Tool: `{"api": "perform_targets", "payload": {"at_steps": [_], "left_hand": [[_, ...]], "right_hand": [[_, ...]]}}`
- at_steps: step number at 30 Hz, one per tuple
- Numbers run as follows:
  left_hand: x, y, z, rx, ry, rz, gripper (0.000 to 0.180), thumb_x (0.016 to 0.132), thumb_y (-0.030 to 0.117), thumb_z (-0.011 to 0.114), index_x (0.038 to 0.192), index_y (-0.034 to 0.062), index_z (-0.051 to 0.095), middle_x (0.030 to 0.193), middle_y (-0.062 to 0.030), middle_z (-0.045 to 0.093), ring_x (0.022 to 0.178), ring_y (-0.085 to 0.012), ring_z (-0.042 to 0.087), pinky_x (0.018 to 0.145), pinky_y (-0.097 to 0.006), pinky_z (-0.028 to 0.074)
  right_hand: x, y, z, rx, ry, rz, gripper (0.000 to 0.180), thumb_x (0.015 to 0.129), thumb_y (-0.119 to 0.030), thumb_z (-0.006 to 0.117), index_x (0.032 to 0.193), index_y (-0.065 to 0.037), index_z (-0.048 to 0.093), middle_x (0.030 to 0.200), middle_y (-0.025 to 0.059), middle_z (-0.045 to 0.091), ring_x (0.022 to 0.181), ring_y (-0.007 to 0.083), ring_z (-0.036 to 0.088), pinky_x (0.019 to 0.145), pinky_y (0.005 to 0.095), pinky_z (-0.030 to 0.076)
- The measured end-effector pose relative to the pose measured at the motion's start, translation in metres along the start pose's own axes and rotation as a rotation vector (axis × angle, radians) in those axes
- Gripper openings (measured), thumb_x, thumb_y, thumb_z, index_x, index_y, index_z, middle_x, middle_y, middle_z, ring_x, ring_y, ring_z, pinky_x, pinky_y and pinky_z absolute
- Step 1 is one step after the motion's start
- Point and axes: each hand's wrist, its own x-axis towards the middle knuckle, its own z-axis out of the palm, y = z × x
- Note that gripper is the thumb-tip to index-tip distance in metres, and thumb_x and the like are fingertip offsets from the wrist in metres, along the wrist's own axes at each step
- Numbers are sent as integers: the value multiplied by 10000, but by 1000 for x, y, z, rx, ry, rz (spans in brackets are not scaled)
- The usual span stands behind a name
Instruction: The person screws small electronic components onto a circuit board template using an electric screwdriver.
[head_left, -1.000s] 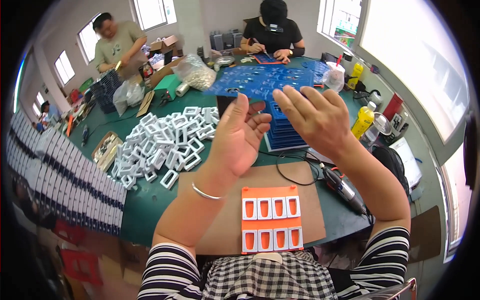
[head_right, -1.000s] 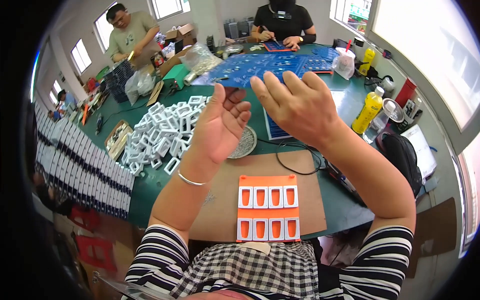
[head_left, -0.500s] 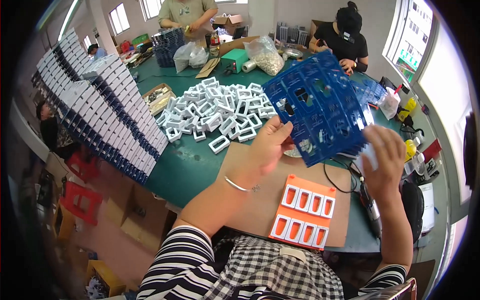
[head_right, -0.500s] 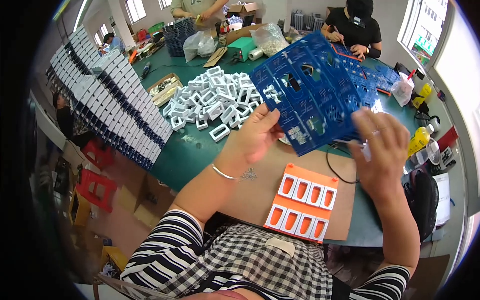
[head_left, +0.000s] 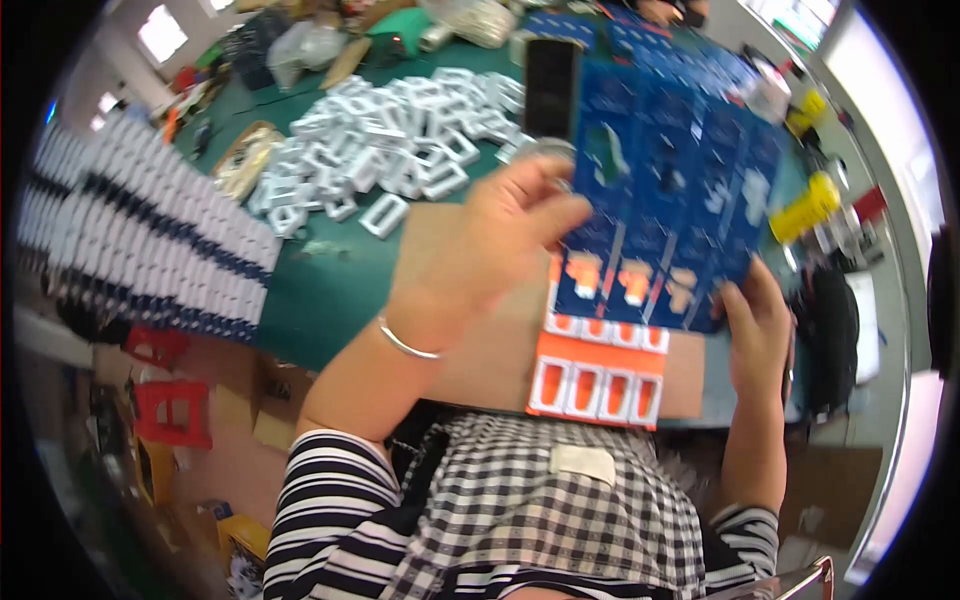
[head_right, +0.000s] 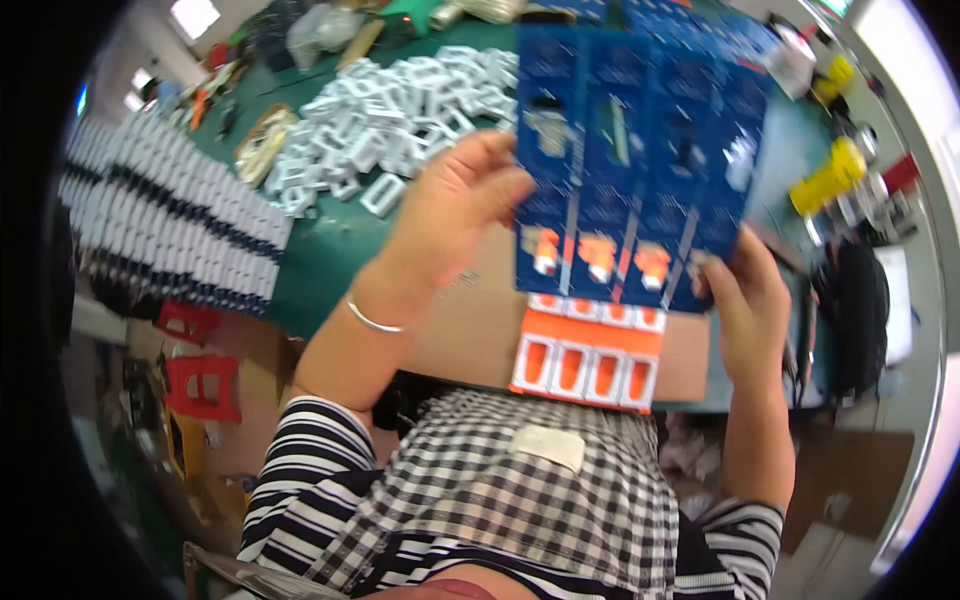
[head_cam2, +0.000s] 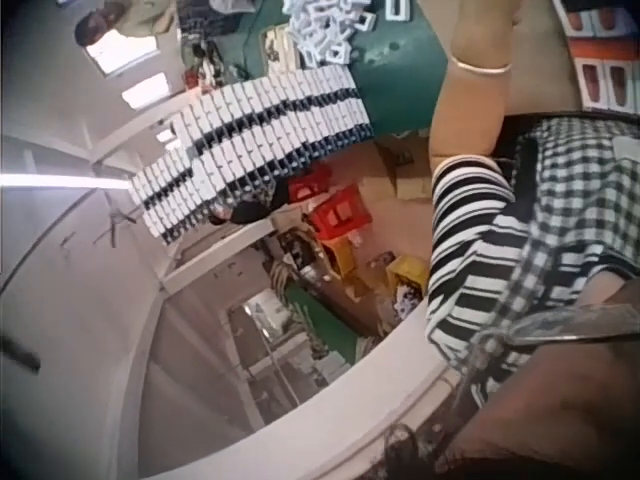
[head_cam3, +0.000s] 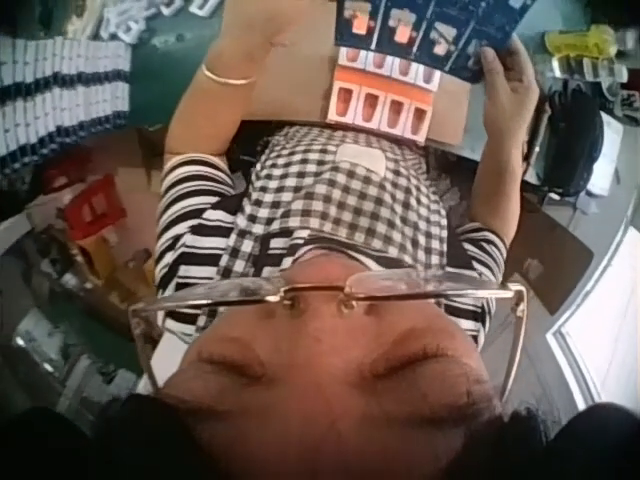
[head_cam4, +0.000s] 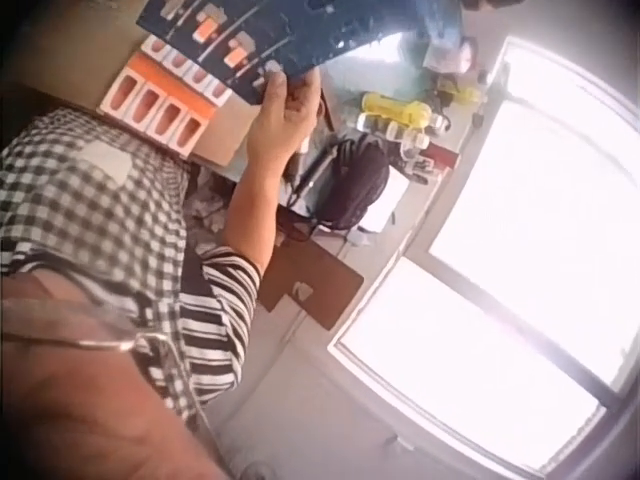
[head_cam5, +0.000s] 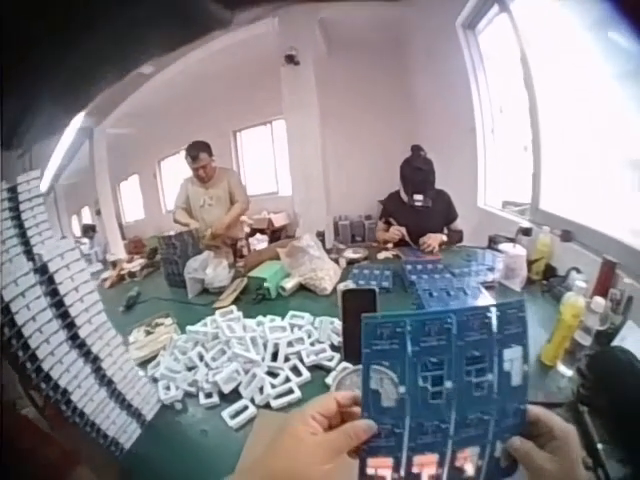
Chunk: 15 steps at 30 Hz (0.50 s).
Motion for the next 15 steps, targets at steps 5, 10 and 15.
{"api": "perform_targets", "payload": {"at_steps": [5,10,15], "left_hand": [[4,-3,2,-189,-62,73,329,904,52,577,1225,3,525,996,-57,638,898,-117,619,789,-258,514],[-35,-35,-6,38,-135,-47,420,888,44,593,1287,-18,479,992,-35,608,855,-78,577,724,-209,471],[-82,-66,-1,10,-40,-378,470,885,21,599,1333,-19,462,918,2,571,806,-64,545,698,-195,459]], "right_hand": [[14,-7,-7,-34,-3,60,384,896,-52,579,1258,53,507,820,18,597,712,57,535,627,192,424],[-23,3,-12,-222,-67,240,442,898,-97,620,1288,36,461,727,22,625,611,53,535,545,205,419],[-80,40,-6,-276,-170,410,424,890,-105,631,1255,38,471,650,98,631,589,90,561,567,255,444]]}}
